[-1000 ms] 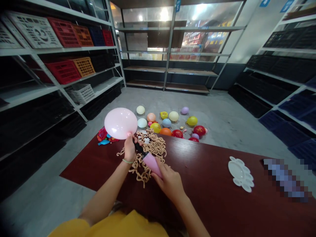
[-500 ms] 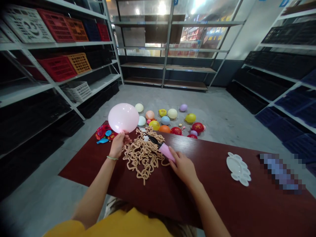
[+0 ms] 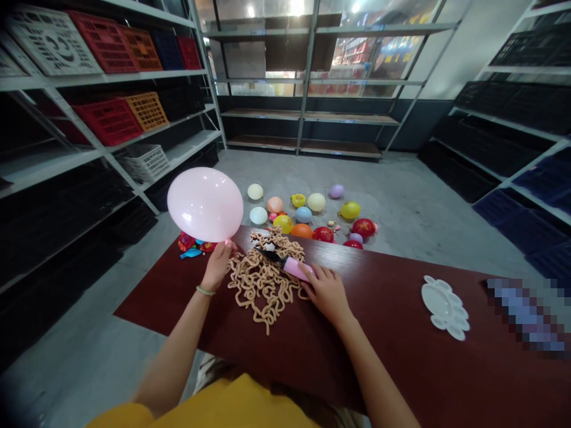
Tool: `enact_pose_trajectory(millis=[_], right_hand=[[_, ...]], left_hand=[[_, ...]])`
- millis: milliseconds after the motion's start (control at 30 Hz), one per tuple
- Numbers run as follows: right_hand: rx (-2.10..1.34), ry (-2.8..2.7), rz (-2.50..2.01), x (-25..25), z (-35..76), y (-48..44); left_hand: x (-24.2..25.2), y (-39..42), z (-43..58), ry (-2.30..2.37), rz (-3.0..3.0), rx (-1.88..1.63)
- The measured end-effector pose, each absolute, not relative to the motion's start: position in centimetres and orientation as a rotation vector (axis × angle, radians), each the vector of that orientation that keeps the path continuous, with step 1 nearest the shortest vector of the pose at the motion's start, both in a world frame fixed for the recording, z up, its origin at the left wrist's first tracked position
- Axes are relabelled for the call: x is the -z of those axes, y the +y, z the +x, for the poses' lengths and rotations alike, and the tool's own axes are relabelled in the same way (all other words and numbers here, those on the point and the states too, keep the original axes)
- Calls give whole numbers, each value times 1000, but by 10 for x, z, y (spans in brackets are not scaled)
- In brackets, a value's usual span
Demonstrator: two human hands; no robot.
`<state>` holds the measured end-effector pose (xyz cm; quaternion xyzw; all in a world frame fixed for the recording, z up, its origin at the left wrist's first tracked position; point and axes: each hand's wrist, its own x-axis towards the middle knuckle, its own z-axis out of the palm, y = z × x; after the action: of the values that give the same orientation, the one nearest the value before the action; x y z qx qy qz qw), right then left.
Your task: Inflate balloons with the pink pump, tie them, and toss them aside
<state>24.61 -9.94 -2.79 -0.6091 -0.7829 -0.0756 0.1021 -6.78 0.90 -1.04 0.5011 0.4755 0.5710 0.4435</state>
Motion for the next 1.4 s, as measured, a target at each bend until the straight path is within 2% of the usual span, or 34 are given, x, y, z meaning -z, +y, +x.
enact_pose_trajectory(millis=[167,333,567,867,1067,1400], right_hand=[[243,-2263,-1721,28,248,-96],[242,-2264,-1637,24,241,-90],[239,-2228,-1358,1,209,-76],[742,-2446,-1035,-78,162,-50],[757,-2608,-1096,-108,156,-32],[716,-2444,-1242,-104,168,-46]], left_hand=[[8,10,-68,1298,1548,-1277],[4,7,-68,1354,1604,-1149],[-19,-1,-63,1338,1842,-881],[-44,-11,-44,1071,2161,-682],[-59,-12,-34,1032,2261,-604],[-68,-15,-24,995,2147,-696]])
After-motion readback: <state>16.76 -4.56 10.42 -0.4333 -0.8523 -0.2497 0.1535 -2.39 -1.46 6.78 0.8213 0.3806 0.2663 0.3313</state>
